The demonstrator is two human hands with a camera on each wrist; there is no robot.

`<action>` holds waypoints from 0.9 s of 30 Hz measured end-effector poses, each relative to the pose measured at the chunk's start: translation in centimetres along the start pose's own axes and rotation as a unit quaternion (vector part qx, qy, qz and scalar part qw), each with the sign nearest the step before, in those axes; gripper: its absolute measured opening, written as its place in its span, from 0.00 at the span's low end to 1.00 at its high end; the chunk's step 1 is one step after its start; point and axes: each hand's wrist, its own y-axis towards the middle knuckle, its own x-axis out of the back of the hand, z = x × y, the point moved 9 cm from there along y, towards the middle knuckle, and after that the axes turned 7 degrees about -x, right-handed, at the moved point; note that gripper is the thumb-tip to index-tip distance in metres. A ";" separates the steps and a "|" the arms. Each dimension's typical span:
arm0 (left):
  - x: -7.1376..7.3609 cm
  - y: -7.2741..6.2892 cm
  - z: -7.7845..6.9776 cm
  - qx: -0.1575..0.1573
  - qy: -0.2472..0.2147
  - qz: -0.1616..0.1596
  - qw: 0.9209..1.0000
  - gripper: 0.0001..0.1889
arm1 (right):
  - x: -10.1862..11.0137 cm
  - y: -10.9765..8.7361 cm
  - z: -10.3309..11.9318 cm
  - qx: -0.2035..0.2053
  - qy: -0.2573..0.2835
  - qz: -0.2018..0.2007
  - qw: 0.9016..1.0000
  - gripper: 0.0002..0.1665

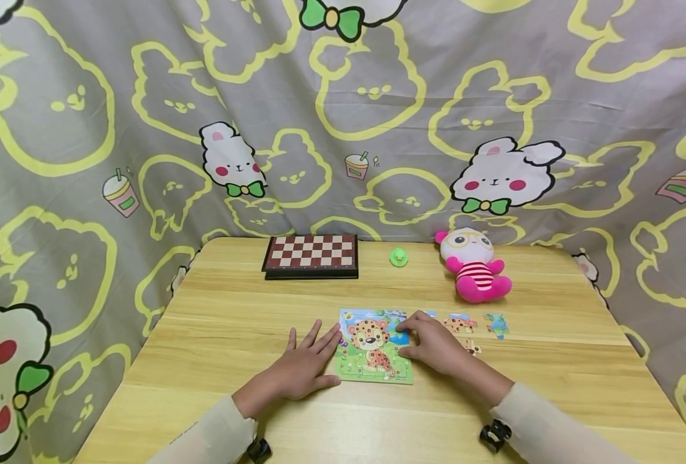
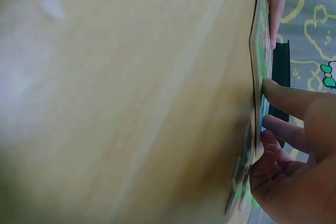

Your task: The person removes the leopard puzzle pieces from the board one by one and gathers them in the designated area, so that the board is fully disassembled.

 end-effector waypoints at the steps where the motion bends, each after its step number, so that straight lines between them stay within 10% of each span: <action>1: 0.0 0.0 0.0 0.000 0.000 0.000 1.000 0.47 | 0.0 0.1 0.0 0.000 0.000 0.003 1.000 0.23; 27: 0.2 -0.1 -0.2 0.000 0.002 0.001 1.000 0.47 | -0.4 0.5 0.8 0.024 0.106 0.059 0.992 0.16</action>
